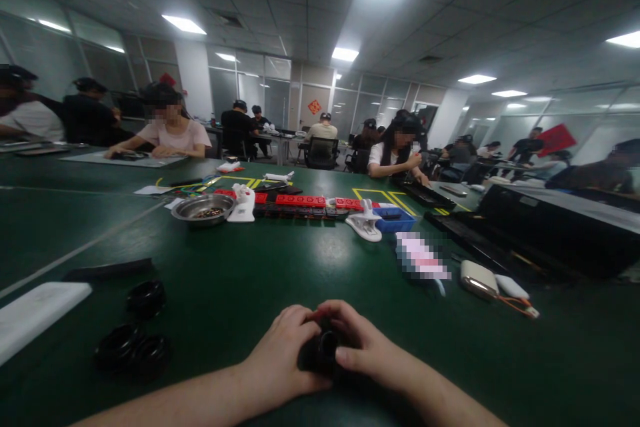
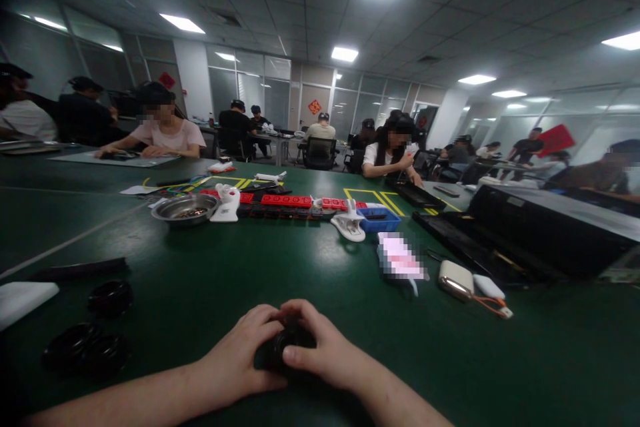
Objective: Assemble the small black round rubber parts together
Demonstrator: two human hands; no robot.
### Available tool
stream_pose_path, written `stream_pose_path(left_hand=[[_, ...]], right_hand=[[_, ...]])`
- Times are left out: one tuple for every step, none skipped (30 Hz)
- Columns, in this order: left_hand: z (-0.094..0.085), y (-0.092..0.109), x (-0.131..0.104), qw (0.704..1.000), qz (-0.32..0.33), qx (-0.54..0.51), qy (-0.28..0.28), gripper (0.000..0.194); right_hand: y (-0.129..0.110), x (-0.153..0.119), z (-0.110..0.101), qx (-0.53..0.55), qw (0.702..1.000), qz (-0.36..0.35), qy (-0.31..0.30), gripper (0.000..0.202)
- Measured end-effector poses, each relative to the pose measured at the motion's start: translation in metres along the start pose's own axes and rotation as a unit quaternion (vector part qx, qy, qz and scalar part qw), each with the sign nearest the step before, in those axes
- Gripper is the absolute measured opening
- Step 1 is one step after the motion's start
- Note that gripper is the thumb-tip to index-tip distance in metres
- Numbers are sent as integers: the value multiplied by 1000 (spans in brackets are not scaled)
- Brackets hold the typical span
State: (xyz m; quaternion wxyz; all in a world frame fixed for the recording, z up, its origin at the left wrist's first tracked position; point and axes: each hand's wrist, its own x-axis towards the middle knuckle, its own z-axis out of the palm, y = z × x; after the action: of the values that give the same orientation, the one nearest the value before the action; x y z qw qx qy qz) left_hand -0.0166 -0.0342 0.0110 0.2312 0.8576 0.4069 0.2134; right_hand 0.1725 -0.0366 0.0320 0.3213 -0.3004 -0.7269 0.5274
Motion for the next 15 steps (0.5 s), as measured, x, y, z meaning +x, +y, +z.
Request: stream_pose_path(left_hand=[[0,0,0,1000,1,-1,2,38],[0,0,0,1000,2,-1,3,38],[0,-1,0,1000,4,0,5,40],[1,-1,0,1000,5,3,5,42],[1,-1,0,1000,5,5,7,45],[1,-2,0,1000,6,7,8,48],[1,-2,1,1000,8,7,8,52],[1,-3,1,1000,10,5,8,54],[1,-3,1,1000,11,0,9,54],[2,-3,1,1000,12,-6,11,53],[2,-3,0,1000,11,-11,13,51],[2,-3,0,1000,8,-16,17,48],[2,-3,0,1000,6,-19,21,46],[2,-2,0,1000,3,-20,24,44],[1,-1,0,999,2,-19,27,43]], right_hand=[[1,0,0,-30,999,-3,29,54],[1,0,1,-68,996,-8,57,51],[1,0,2,-104,992,-15,71,45],[-1,0,2,-129,989,-20,70,36],[-3,1,3,-141,988,-27,56,29],[-5,1,4,-142,989,-31,35,27],[-7,1,4,-138,990,-33,14,31],[-9,1,5,-132,991,-33,-2,36],[-9,0,5,-126,992,-30,-7,40],[-9,0,6,-120,992,-24,-3,43],[-8,-1,6,-116,993,-17,10,46],[-6,-2,6,-116,993,-9,33,48],[-3,-3,6,-121,991,-3,61,50],[-1,-3,6,-131,987,1,90,50],[1,-2,6,-145,983,-1,114,47]])
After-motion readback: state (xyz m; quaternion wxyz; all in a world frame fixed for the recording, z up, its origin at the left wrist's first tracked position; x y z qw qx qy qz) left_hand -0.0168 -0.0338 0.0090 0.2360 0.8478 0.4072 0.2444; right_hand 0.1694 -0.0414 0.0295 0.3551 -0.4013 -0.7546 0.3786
